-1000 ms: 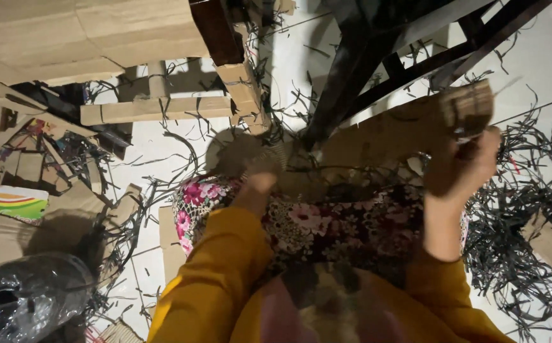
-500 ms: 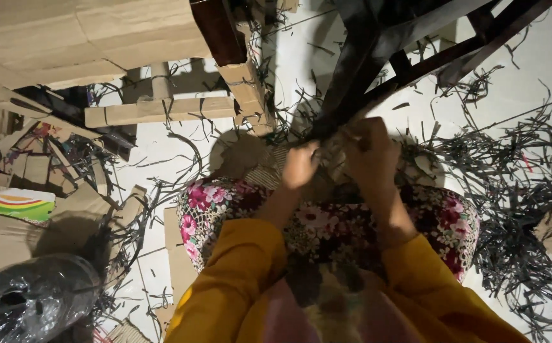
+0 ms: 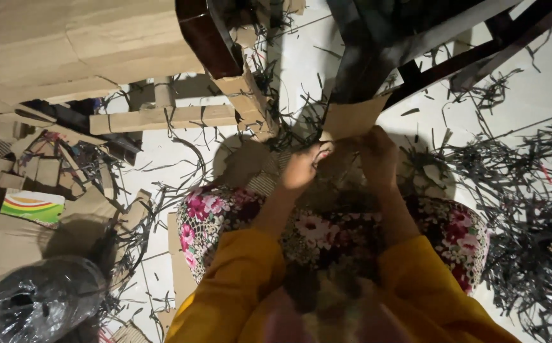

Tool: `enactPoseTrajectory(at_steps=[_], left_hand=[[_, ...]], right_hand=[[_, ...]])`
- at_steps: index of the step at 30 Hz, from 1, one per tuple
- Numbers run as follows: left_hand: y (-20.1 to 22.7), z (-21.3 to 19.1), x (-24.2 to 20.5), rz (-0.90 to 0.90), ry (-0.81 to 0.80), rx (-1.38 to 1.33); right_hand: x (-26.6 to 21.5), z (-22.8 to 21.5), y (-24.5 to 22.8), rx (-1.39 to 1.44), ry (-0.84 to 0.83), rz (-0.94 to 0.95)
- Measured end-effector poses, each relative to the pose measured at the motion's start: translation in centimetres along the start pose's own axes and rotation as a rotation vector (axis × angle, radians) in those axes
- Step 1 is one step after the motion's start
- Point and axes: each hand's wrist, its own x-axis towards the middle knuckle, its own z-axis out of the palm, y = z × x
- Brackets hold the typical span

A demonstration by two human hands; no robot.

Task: The person wraps a chair leg with brown paper and secures it with black string. They use a metal tool to tighten the string and continue wrapping additional sections of the leg.

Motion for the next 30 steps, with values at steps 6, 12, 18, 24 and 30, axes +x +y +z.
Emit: enactPoseTrajectory(at_steps=[6,12,18,24,30], left_hand=[[7.4,-9.5,-1.5,-0.185,-0.138,0.251],[4.3,-13.2,-3.2,-0.720,-0.193,0.691],[11.4,-12.4,-2.1,-0.221,-0.048,0.486],[13.0,-7.6,-1.0,0.090,0.355,0.077],[6.2,-3.2,0.9,-0.124,0.479,0.054]], right_hand=[[0.1,-0.6,-1.6,-0.067,0.003,-0.040],[0.8,-1.1,2.2,-0.123,-0.058,0.074],[0.7,0.6,1.9,-0.180,-0.050,0.076],[0.9,1.4,6.8,-0.170,-0.009,0.028],[0.4,1.2,1.8,-0.136,-0.036,-0.030]])
